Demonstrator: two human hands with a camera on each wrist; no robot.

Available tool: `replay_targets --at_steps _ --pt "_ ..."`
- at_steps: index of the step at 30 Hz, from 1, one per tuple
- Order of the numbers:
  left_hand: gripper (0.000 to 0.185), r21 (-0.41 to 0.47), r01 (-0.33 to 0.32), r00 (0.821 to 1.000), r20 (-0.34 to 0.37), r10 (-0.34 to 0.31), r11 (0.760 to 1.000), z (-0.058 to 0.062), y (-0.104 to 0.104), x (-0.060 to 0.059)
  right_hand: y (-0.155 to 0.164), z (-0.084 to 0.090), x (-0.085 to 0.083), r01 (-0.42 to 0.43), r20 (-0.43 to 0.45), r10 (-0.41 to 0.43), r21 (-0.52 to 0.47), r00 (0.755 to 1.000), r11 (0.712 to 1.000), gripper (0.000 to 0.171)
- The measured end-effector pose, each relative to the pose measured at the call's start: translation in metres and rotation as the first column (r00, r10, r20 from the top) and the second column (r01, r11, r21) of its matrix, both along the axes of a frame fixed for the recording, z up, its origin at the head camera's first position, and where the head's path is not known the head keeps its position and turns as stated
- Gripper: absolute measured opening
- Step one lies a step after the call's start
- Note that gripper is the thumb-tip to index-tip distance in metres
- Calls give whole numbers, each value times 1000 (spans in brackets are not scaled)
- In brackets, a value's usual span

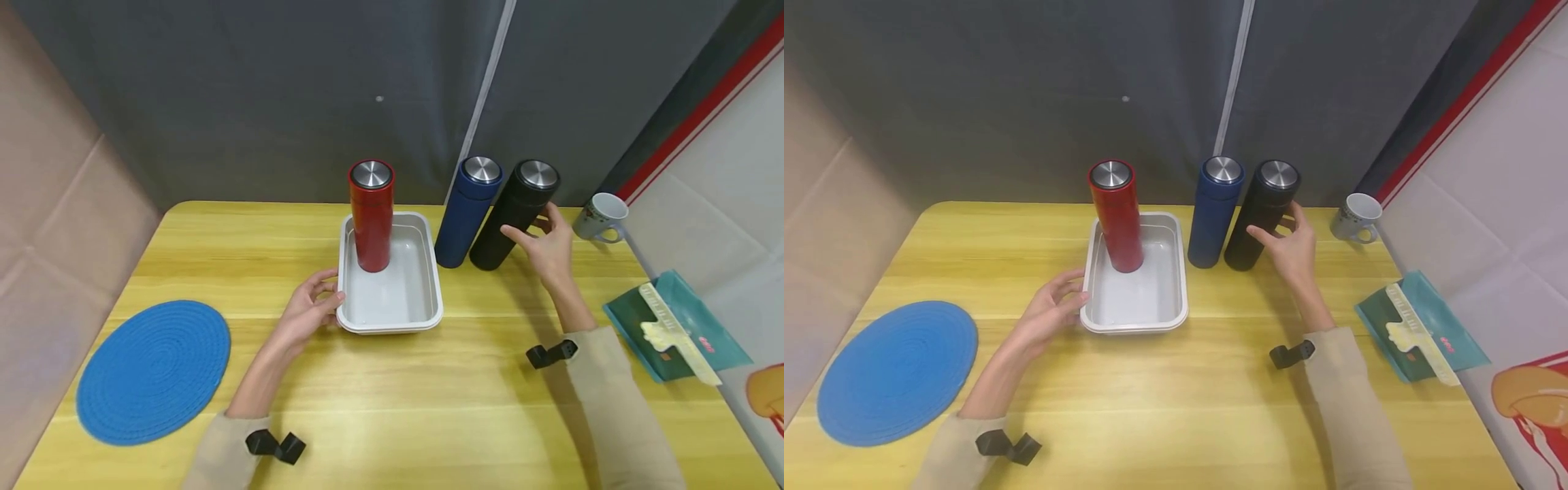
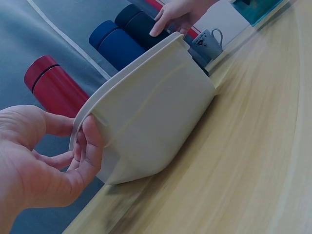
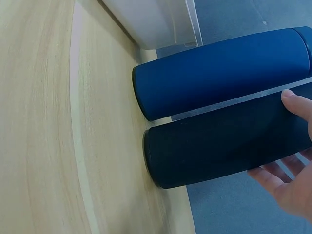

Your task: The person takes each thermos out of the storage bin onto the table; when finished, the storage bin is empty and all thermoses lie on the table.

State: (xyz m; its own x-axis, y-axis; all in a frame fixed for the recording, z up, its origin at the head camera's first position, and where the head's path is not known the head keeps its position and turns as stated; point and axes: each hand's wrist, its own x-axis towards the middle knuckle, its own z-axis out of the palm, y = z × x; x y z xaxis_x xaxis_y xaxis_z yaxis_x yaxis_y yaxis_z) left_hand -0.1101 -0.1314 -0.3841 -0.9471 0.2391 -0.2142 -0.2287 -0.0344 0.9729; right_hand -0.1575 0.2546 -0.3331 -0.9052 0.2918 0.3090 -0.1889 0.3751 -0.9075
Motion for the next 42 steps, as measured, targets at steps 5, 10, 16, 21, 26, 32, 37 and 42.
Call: replay_targets --at_steps 5,10,16,21,26,32,37,42 --pt "52 14 3 1000 8 -3 1000 -1 1 0 -9 14 9 -12 11 12 13 1000 1000 55" --pt "52 20 1 1000 7 -1 1000 -1 2 1 -11 16 11 -22 2 22 0 1000 1000 54" --pt "52 20 1 1000 8 -1 1000 -1 1 1 -10 15 10 -9 15 9 6 1000 1000 55" --pt "52 14 -1 1000 5 0 1000 0 1 1 -10 15 11 -21 37 20 31 999 999 55" --pt "53 25 7 1000 0 -7 1000 -2 1 2 -10 15 12 -42 40 41 24 998 999 56" --pt "53 30 5 1000 -3 -5 1000 -2 3 1 -8 12 10 -51 23 51 -4 998 999 59" --pt "52 17 5 1000 -5 -5 1000 -2 2 1 -9 7 9 -31 23 33 -54 999 998 61" --pt "52 6 6 1000 -11 -6 1000 -2 2 1 -7 -1 6 -10 13 11 -103 1000 995 63"
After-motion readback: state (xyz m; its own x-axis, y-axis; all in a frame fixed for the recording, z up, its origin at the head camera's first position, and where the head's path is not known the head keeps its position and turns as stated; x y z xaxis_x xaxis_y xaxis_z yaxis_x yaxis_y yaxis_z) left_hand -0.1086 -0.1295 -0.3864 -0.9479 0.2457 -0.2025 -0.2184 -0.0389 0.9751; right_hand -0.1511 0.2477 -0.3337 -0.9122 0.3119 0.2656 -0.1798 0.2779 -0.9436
